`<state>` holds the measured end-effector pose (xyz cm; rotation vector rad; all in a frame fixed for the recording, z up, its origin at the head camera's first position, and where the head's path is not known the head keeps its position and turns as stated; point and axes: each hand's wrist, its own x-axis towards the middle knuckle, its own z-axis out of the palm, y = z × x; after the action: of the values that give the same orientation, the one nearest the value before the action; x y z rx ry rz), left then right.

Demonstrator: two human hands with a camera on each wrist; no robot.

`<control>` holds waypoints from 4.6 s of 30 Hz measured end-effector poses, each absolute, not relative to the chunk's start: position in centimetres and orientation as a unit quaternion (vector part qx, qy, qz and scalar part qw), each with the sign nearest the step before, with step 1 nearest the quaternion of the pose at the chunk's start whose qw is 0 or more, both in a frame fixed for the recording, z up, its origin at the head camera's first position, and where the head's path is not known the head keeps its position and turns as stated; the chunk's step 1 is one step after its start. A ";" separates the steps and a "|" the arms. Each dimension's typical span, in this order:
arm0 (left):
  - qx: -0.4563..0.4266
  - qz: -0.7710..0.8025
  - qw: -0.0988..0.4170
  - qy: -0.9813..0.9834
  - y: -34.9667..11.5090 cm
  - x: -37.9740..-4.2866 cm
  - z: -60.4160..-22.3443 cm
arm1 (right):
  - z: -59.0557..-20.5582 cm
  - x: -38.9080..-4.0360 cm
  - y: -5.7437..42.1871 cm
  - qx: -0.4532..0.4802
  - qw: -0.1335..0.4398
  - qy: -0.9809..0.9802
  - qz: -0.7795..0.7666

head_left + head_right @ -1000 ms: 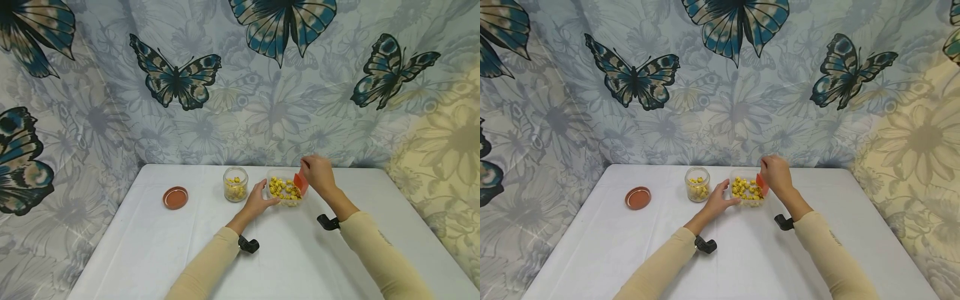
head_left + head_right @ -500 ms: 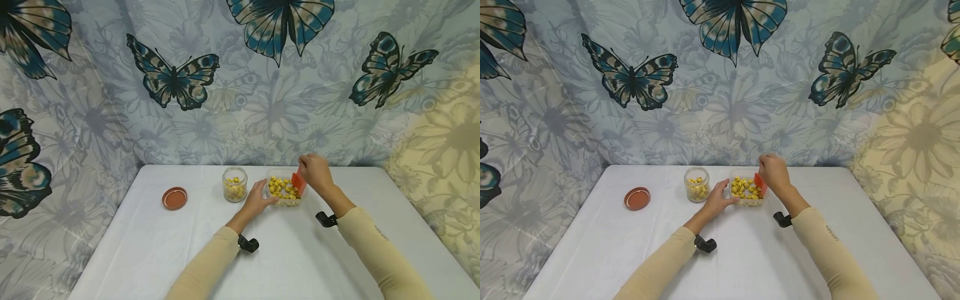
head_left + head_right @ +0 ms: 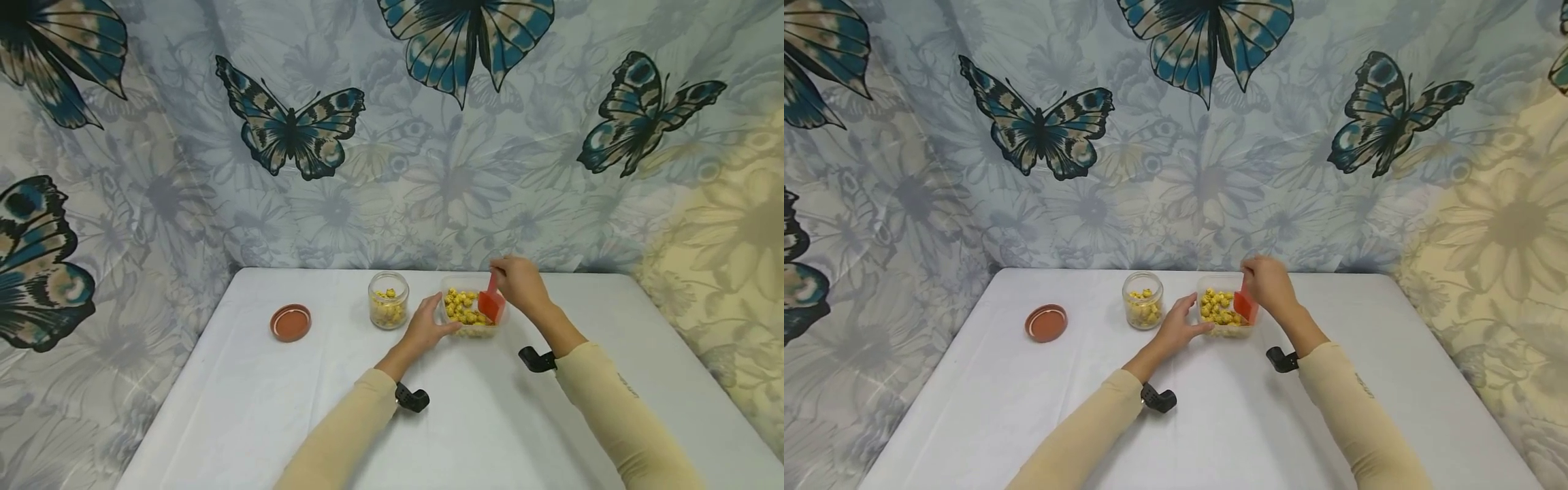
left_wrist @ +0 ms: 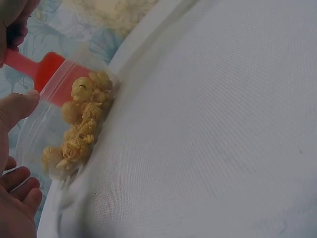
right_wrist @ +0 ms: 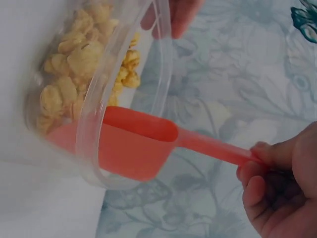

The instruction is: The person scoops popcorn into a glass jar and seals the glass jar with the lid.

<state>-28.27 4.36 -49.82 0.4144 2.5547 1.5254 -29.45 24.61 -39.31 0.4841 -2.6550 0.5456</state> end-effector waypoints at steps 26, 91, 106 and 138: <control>0.132 0.487 0.054 0.862 4.7 -28.3 -49.9 | -45.6 -27.8 26.4 -0.200 0.074 -0.716 0.665; 0.135 0.480 0.037 0.866 4.2 -28.1 -50.1 | -46.9 -28.5 29.1 -0.237 0.053 -0.666 0.705; 0.137 0.490 0.044 0.860 4.2 -28.1 -50.0 | -46.3 -28.2 29.1 -0.232 0.041 -0.643 0.729; 0.145 0.447 0.059 0.881 3.2 -28.0 -48.8 | -45.4 -27.8 29.0 -0.229 0.031 -0.641 0.732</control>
<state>-28.03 3.23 -48.84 0.4405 2.6667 1.3547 -27.81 29.05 -45.42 -0.7061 -1.9760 2.2537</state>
